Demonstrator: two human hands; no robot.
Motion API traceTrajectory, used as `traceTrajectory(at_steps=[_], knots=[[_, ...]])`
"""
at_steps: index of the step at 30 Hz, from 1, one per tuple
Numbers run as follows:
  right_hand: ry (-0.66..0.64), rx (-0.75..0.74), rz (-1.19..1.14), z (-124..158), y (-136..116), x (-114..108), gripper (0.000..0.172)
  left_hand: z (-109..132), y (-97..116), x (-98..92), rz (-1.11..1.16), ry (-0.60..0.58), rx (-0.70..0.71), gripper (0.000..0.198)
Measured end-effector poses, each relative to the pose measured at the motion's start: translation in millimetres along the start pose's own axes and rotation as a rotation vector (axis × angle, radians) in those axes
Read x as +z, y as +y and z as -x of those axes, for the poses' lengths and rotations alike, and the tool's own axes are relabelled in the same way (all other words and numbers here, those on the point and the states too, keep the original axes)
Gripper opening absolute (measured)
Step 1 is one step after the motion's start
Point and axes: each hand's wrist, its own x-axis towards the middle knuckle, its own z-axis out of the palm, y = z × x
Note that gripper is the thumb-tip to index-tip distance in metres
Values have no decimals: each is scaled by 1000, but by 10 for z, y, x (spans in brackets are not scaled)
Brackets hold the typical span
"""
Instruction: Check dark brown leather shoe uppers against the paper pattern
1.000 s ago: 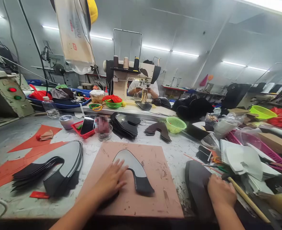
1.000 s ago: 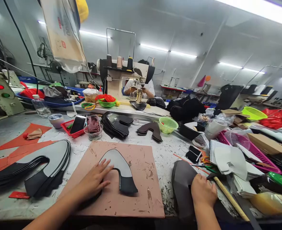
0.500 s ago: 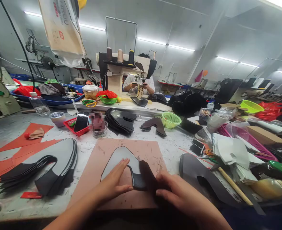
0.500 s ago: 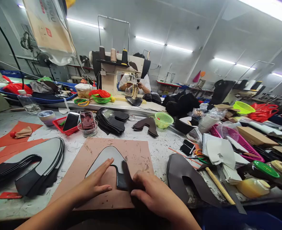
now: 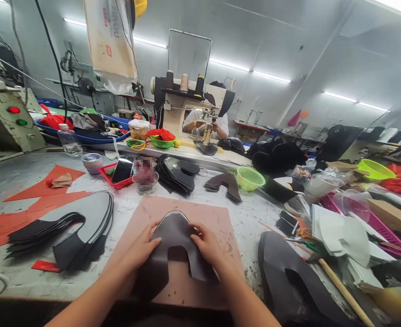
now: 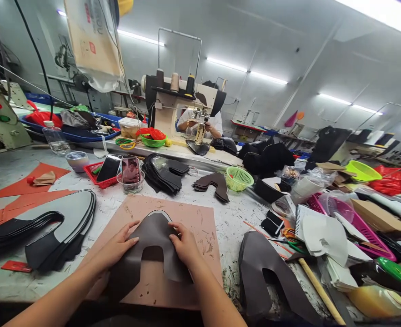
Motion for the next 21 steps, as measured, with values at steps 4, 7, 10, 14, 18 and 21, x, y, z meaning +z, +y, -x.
traceTrajectory(at_steps=[4,7,10,14,18,21], knots=[[26,-92,115,-80,105,62,29,-196,-107,0,-379,93,185,43],[30,-104,219,-102,139,77,29,-274,-166,-8,-530,111,259,36],[23,-111,280,-87,143,81,30,-288,-202,-5,-607,110,284,37],[9,-98,326,-70,129,77,31,-283,-202,5,-656,111,282,35],[5,-92,345,-74,126,80,31,-275,-164,10,-696,103,265,34],[2,-79,354,-84,135,83,31,-273,-137,19,-726,86,234,35]])
